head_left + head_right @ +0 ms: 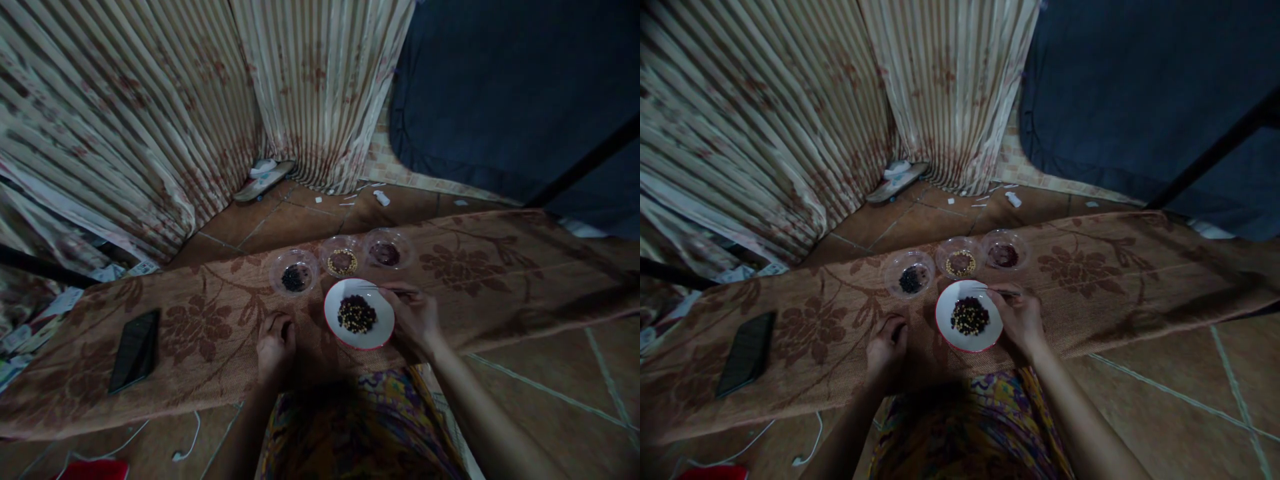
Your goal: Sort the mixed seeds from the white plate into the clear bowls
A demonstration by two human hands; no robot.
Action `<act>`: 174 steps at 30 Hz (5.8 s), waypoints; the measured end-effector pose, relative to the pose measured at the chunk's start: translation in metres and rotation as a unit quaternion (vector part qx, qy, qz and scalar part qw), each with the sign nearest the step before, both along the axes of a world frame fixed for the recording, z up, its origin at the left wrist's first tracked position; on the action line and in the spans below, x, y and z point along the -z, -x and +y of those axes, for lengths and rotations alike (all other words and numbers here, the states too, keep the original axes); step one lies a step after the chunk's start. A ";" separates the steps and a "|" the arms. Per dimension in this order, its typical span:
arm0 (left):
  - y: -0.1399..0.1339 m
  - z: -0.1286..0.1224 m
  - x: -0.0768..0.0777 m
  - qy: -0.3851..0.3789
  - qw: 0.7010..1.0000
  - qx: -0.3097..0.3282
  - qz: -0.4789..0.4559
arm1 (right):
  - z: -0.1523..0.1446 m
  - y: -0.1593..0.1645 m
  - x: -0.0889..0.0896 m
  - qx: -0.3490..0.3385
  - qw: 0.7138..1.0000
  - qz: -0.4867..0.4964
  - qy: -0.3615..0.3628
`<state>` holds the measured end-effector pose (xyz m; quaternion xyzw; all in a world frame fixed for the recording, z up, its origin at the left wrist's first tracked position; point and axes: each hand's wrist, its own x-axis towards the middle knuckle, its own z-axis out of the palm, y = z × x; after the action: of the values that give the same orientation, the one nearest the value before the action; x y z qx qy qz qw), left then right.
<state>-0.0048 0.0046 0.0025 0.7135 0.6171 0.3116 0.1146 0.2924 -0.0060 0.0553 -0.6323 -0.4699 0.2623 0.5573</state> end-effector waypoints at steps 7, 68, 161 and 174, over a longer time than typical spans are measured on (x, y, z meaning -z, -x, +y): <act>0.001 0.000 0.003 0.003 1.000 0.003 -0.001 | -0.010 0.006 -0.014 -0.108 0.987 -0.120 0.030; 0.001 0.000 0.000 0.003 1.000 0.006 -0.011 | 0.043 0.012 -0.029 0.027 0.996 -0.028 -0.087; -0.003 -0.001 -0.001 -0.006 1.000 -0.013 -0.003 | -0.004 -0.008 0.008 -0.112 0.961 -0.247 -0.057; -0.002 -0.002 -0.002 -0.005 1.000 -0.007 0.003 | -0.007 -0.011 0.009 -0.122 0.936 -0.313 -0.106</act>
<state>-0.0023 0.0031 0.0043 0.7108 0.6204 0.3137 0.1072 0.3038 -0.0134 0.0463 -0.5575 -0.7195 0.0660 0.4090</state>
